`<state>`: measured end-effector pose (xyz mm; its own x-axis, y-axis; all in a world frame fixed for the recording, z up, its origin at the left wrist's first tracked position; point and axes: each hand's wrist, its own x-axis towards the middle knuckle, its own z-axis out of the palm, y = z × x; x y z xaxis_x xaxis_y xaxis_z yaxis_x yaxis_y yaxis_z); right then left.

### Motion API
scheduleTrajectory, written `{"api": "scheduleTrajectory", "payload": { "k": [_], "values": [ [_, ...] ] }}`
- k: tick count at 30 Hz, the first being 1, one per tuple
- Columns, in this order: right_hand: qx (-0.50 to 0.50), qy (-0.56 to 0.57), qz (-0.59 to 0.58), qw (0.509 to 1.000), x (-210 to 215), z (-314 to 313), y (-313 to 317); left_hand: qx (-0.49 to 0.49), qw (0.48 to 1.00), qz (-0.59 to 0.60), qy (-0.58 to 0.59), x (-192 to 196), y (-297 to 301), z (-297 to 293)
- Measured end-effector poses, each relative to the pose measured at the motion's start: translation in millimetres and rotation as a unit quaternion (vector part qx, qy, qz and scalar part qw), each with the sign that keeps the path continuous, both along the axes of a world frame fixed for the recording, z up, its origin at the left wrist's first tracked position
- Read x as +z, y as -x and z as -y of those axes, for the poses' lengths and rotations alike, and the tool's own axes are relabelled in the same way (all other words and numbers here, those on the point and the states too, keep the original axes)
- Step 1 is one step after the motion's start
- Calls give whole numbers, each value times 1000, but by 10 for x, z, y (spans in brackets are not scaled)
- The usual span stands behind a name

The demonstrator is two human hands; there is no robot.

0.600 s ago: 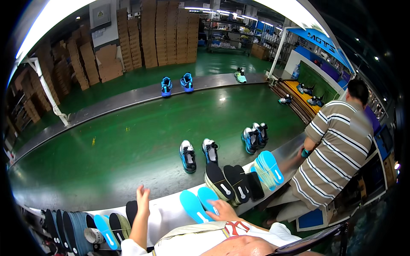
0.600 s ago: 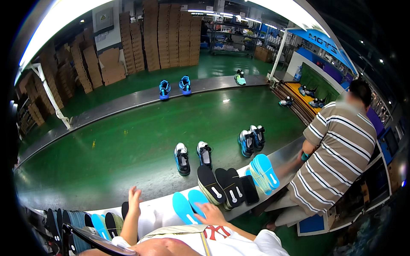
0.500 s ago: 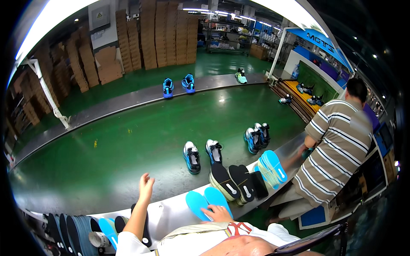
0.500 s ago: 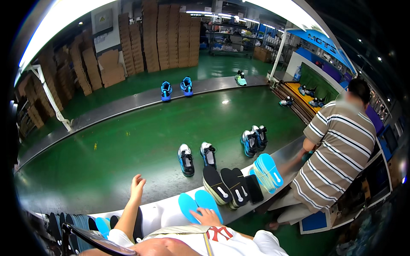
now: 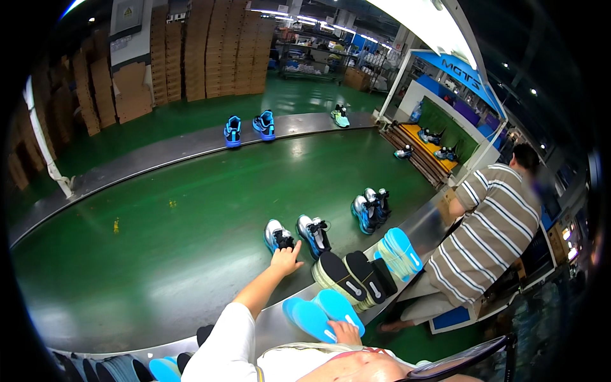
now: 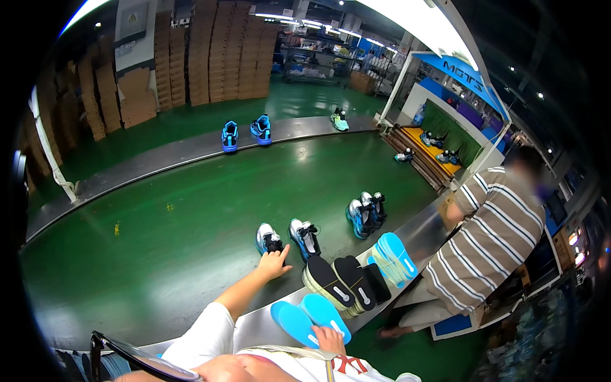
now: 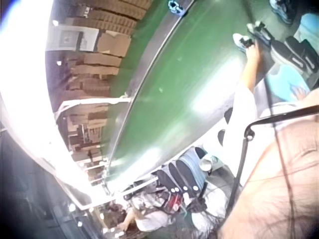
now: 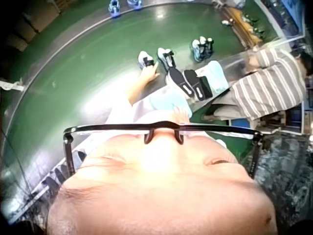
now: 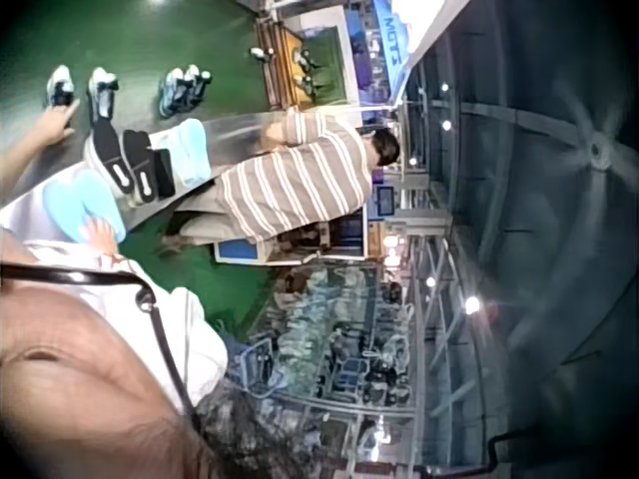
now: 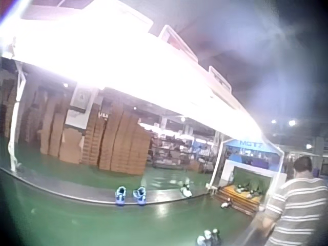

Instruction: The person places insoles into shoes and organizes stacks of insoles at a factory workstation along a conveyor belt.

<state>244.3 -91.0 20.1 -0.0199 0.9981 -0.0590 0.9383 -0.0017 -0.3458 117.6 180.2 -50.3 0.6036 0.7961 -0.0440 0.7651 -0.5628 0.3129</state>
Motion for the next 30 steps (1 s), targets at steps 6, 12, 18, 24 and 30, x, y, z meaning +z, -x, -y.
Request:
{"api": "scheduleTrajectory", "payload": {
  "k": [6, 12, 18, 24, 30],
  "values": [
    [20, -6, -23, 1000, -90, -41, -113, 2, 997, -61, -51, -216, -492, -207],
    [18, -16, -32, 999, -109, -79, -100, 50, 997, -11, -59, -274, -588, -290],
    [28, -14, -83, 996, -89, -100, -174, 158, 985, 25, -65, -162, -91, -205],
    [46, -40, -232, 971, 214, -246, -290, 159, 985, 44, -54, -128, 569, 394],
    [83, -208, -202, 953, 585, -1124, -185, 180, 943, 117, -254, 123, 903, 777]
  ]
}}
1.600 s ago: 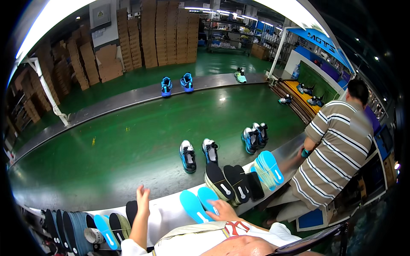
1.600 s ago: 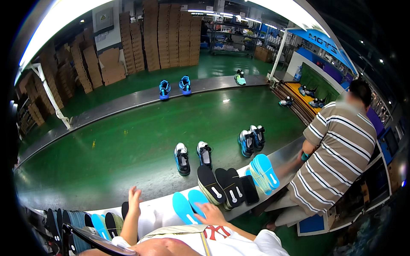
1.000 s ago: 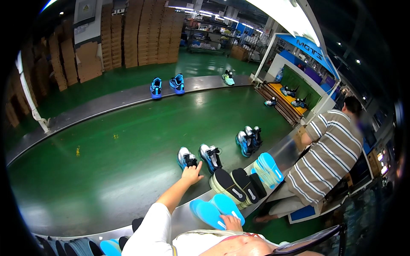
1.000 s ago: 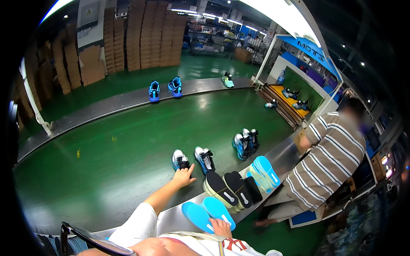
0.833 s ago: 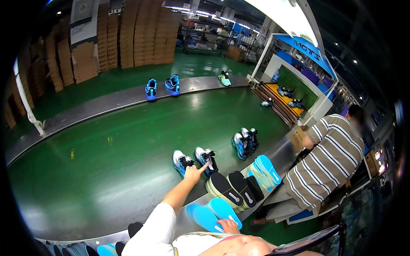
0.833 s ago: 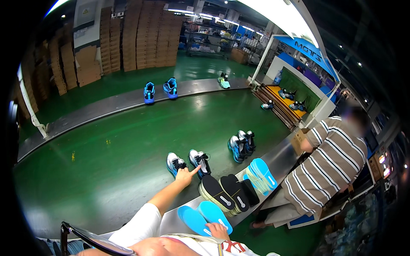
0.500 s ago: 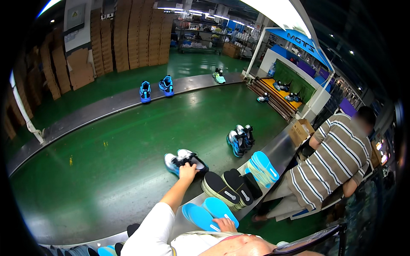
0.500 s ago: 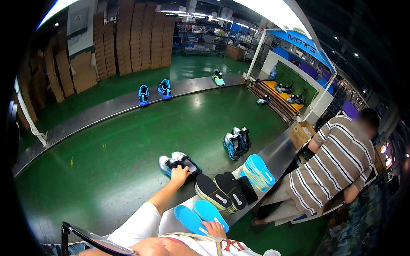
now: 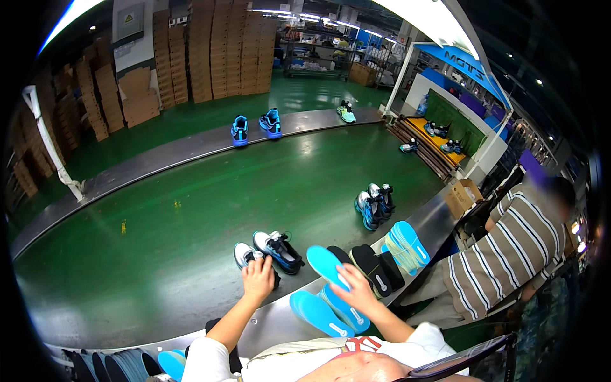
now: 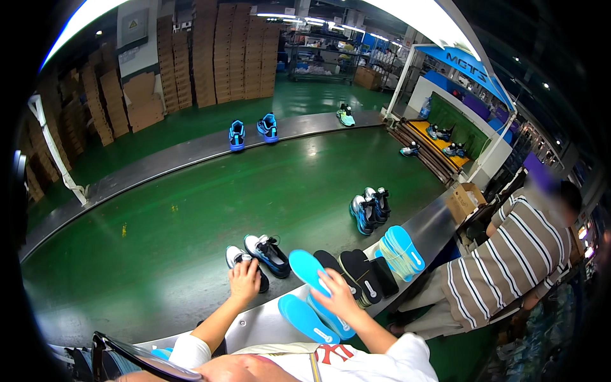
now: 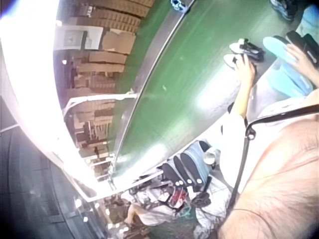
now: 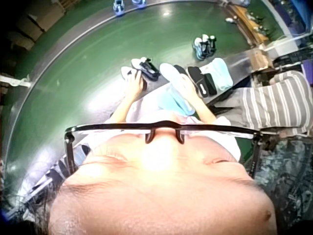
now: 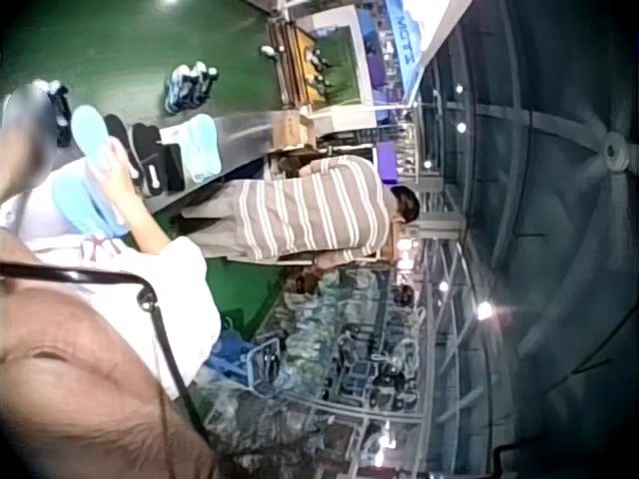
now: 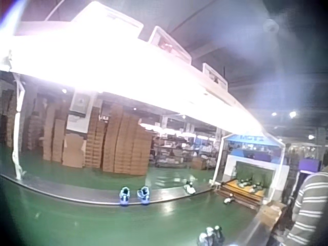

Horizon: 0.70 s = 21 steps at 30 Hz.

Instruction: The person places insoles into shoes and organizes stacks of insoles at a factory workstation along a conveyor belt.

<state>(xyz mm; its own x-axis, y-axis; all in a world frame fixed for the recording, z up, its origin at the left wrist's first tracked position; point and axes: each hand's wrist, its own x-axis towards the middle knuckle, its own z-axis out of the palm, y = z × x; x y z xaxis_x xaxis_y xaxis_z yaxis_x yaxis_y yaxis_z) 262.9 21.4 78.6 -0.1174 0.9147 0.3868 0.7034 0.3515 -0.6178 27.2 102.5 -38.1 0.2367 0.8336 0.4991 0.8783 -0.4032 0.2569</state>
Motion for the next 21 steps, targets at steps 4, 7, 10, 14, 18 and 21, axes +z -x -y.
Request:
{"api": "scheduleTrajectory", "payload": {
  "k": [4, 7, 10, 14, 18, 21],
  "values": [
    [65, -117, 101, 986, -134, -642, 409, 19, 997, 69, 41, -248, 219, -305],
    [117, -127, 127, 977, -255, -841, 798, -20, 968, 190, 166, -256, 239, -439],
    [153, -156, 169, 961, -353, -908, 916, -21, 986, 121, 111, -240, 194, -405],
    [128, -181, 194, 956, -259, -891, 894, 26, 984, 160, 79, -301, 273, -406],
    [172, -169, 253, 937, -443, -830, 836, 121, 869, 431, 210, -288, 265, -488],
    [220, -161, 267, 925, -576, -777, 847, 118, 736, 625, 234, -499, 306, -530]
  ]
}}
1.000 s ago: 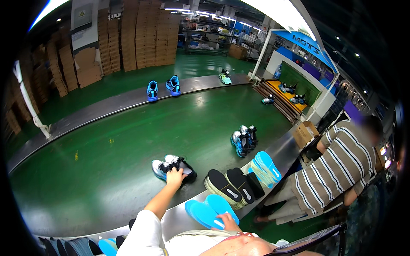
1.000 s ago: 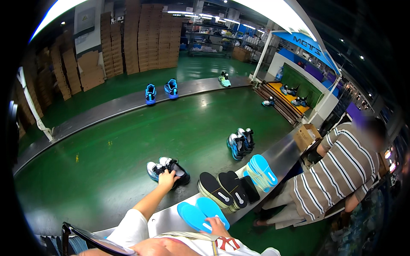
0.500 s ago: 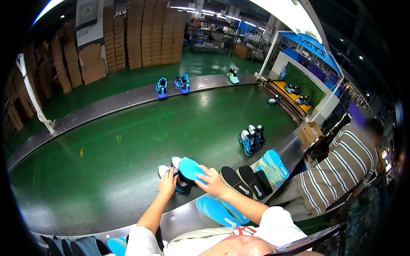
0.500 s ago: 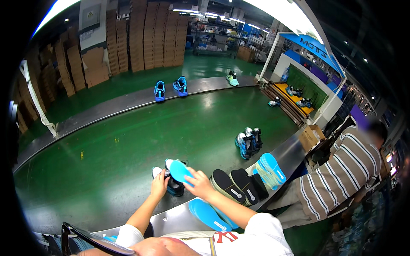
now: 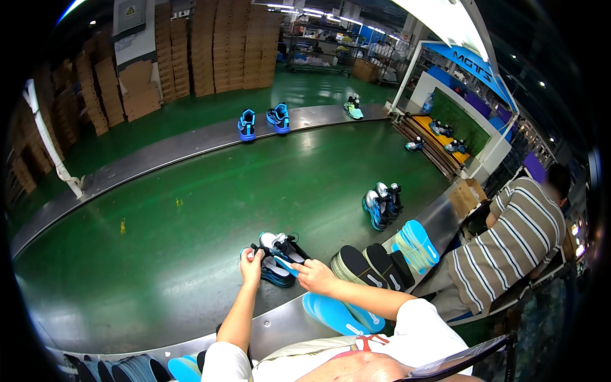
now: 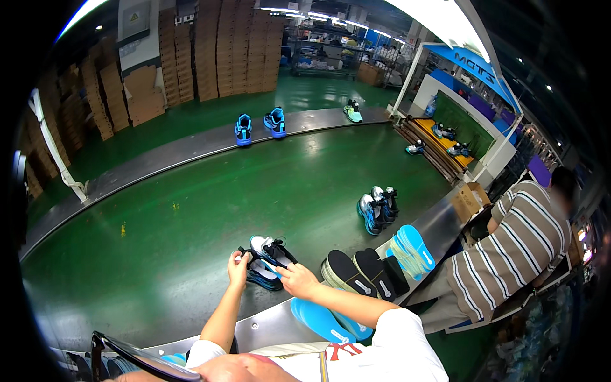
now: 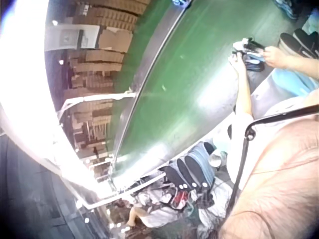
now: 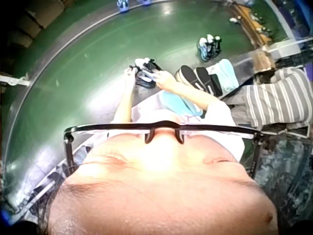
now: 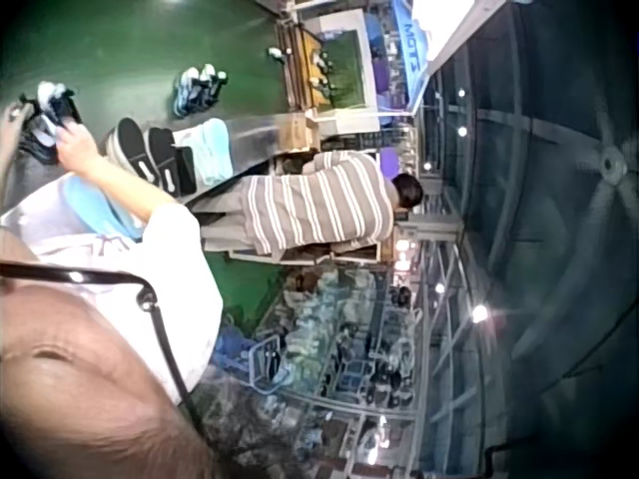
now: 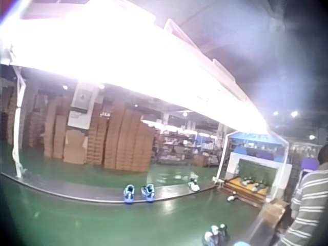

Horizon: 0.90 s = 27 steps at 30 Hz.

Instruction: The person places insoles into shoes and organizes stacks of insoles at a factory workstation along a conveyor belt.

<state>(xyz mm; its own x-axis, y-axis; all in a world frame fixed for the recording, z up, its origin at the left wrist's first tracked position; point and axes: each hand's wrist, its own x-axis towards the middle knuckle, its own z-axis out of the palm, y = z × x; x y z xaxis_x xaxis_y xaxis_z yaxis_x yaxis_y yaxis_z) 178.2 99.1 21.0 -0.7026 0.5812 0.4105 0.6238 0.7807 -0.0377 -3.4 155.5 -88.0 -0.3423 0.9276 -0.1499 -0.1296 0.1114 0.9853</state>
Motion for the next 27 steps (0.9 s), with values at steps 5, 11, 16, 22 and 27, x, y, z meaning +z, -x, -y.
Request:
{"api": "scheduleTrajectory", "payload": {
  "k": [5, 11, 16, 22, 27],
  "values": [
    [-6, 36, 55, 998, 0, -167, 82, -31, 997, 16, 71, 221, 79, 99],
    [-41, 68, 113, 990, -223, -440, 334, -67, 993, 54, 82, 358, 313, -113],
    [-98, 154, 54, 982, -644, -371, 602, -97, 982, 79, 141, 198, 351, 7],
    [-92, 193, 66, 975, -595, -370, 789, -133, 985, -28, 106, 160, 476, 86],
    [-77, 308, 266, 910, -127, -519, 767, -153, 985, -67, 48, 248, 500, 78]
  ]
}}
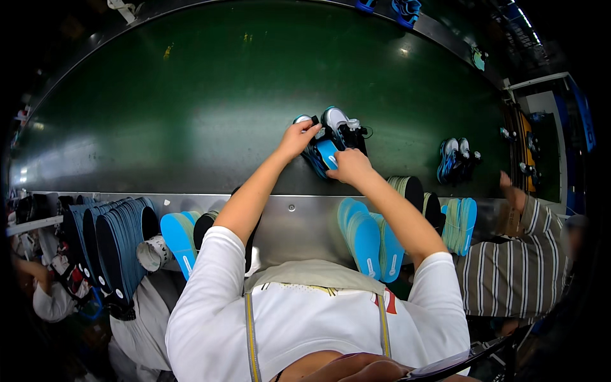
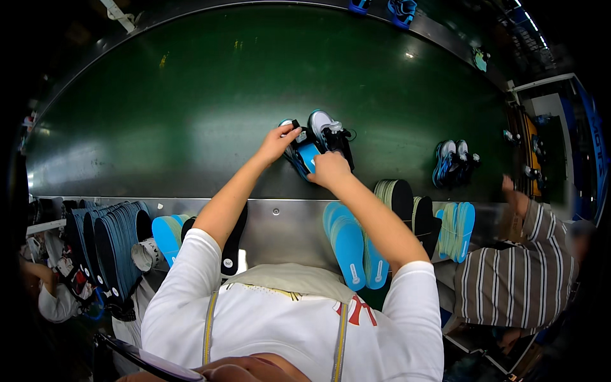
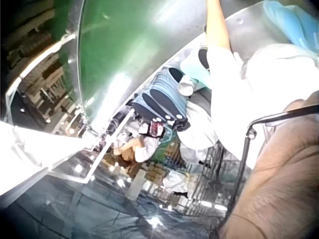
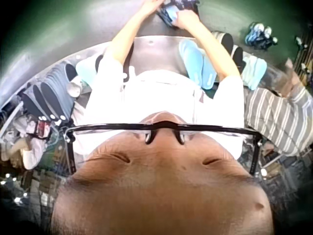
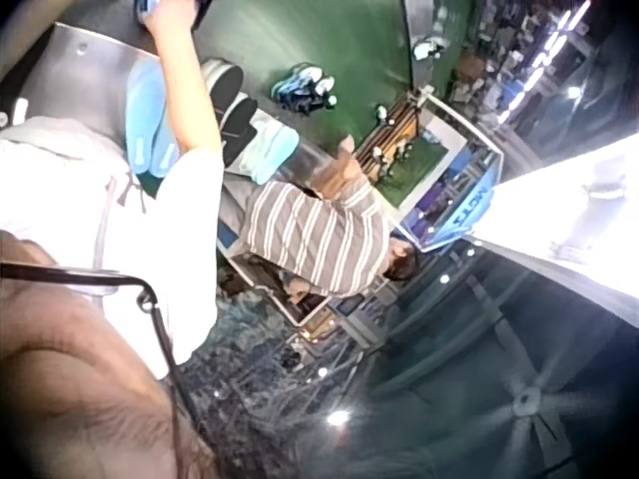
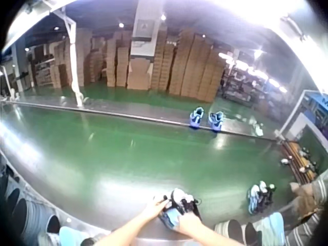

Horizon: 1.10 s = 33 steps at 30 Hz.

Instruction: The person places insoles into shoes and organizes stacks of insoles at a factory workstation along a conveyor belt.

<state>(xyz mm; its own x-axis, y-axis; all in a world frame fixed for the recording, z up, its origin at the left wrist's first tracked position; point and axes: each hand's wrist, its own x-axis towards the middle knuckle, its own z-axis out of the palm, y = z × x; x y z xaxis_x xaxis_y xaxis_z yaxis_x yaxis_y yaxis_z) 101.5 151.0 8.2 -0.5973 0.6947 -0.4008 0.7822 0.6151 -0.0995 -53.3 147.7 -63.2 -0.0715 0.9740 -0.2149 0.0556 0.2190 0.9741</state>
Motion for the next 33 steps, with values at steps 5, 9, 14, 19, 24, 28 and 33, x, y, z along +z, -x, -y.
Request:
{"api": "scheduleTrajectory", "payload": {
  "k": [5, 9, 14, 19, 24, 28, 33],
  "values": [
    [52, 137, 40, 988, -49, -234, 20, -5, 1000, -2, -30, 8, -2, 18],
    [133, 21, -18, 991, -287, -179, 53, 14, 1000, -2, -4, -21, 21, -9],
    [131, -33, -75, 988, -455, -162, 189, 11, 1000, 4, -7, -24, 28, -11],
    [161, -39, -34, 986, -457, -175, 211, -2, 999, 36, -6, -34, 111, 6],
    [190, -6, 5, 982, -519, -213, 217, -5, 999, 38, 18, 46, 129, 43],
    [234, -32, 17, 972, -606, -222, 237, 7, 997, 70, 10, 59, 158, 71],
    [289, -7, 142, 947, -549, -222, 338, -15, 997, 74, 30, 146, 218, 81]
  ]
}}
